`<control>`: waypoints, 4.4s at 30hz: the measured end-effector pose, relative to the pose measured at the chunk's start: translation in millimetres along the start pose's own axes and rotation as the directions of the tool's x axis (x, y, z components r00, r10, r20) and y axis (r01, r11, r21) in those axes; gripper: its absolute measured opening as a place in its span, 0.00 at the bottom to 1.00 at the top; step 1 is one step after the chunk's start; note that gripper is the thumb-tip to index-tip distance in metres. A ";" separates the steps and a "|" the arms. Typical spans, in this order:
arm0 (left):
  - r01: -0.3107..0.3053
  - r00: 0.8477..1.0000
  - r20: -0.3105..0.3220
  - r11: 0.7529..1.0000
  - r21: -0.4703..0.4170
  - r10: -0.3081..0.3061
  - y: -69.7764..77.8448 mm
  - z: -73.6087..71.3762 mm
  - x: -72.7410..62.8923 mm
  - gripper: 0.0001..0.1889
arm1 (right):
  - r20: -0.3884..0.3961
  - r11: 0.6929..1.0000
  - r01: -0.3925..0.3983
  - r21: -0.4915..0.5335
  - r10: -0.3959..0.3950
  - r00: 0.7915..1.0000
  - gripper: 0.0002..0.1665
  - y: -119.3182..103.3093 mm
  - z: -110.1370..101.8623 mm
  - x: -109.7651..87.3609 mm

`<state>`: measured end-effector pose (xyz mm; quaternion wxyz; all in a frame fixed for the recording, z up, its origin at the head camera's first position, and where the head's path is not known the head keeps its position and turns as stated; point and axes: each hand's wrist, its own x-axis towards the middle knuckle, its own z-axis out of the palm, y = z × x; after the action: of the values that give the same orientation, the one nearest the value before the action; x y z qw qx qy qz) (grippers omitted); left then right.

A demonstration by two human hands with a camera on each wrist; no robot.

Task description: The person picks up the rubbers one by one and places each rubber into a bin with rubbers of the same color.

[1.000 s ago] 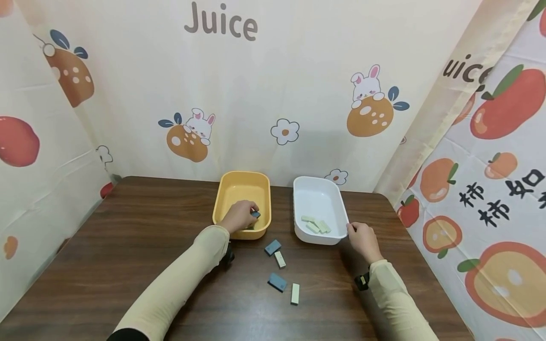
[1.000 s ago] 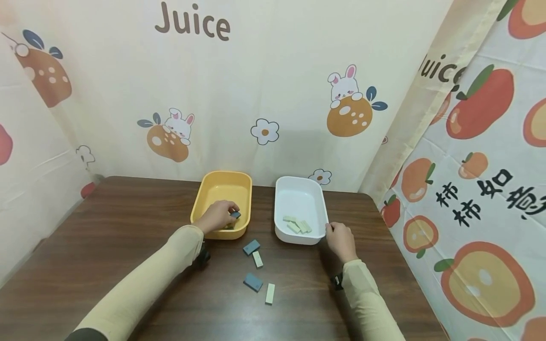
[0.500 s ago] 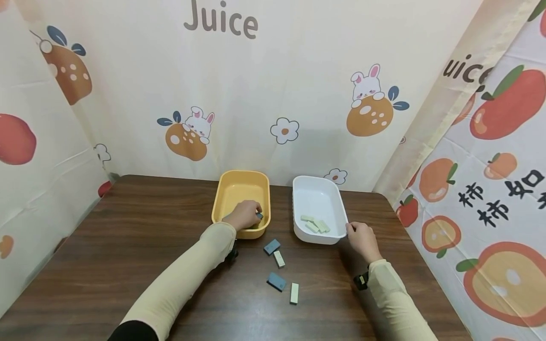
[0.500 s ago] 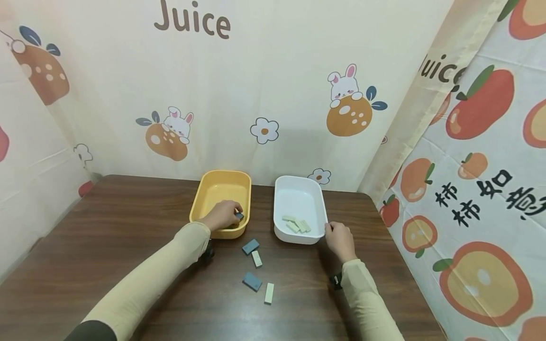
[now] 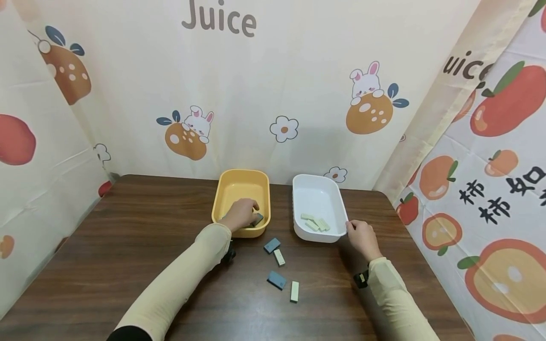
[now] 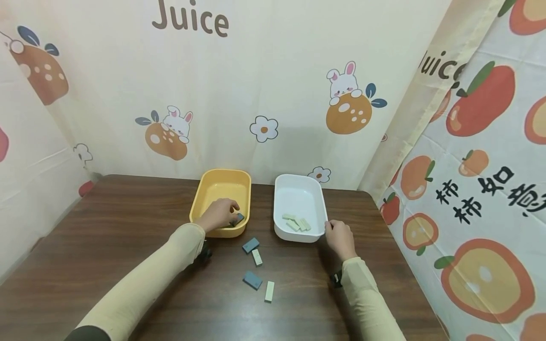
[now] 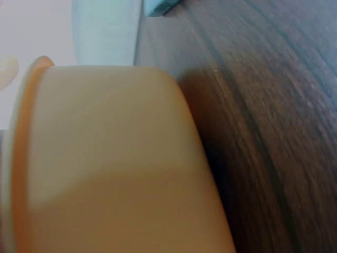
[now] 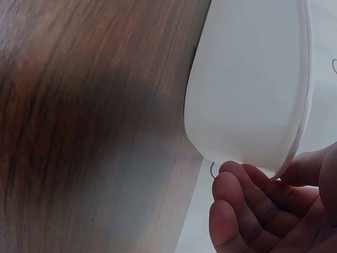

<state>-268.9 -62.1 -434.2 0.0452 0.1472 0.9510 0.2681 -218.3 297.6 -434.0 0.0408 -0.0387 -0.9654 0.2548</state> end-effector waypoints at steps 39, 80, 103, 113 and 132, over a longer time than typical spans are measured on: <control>0.070 0.959 -0.275 0.998 0.003 -0.067 -14.0 -38.3 -65.2 0.18 | 0.002 0.999 0.008 0.035 -0.008 1.000 0.24 0.0 -1.7 -2.2; 0.149 0.922 -0.360 0.989 -0.014 -0.144 -57.3 -34.2 -81.5 0.20 | 0.024 0.999 -0.022 0.048 0.021 1.000 0.24 2.3 -4.4 -4.1; 0.159 0.929 -0.326 0.984 -0.076 -0.175 -57.8 -33.7 -81.9 0.21 | -0.200 0.990 0.098 0.105 -0.075 0.977 0.17 -41.4 -15.9 -14.6; 0.167 0.930 -0.317 0.983 -0.082 -0.185 -59.5 -33.8 -82.6 0.21 | -0.126 0.974 0.207 0.096 -0.195 0.973 0.13 -73.3 -6.6 -23.9; 0.174 0.927 -0.322 0.981 -0.085 -0.193 -59.2 -33.9 -83.7 0.21 | 0.001 0.926 0.360 0.112 -0.363 0.932 0.11 -109.2 28.8 -40.3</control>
<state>-209.9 -152.5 -435.6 -0.0849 0.0096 0.9470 0.3096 -187.0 185.0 -407.4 0.0786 0.1449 -0.9408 0.2961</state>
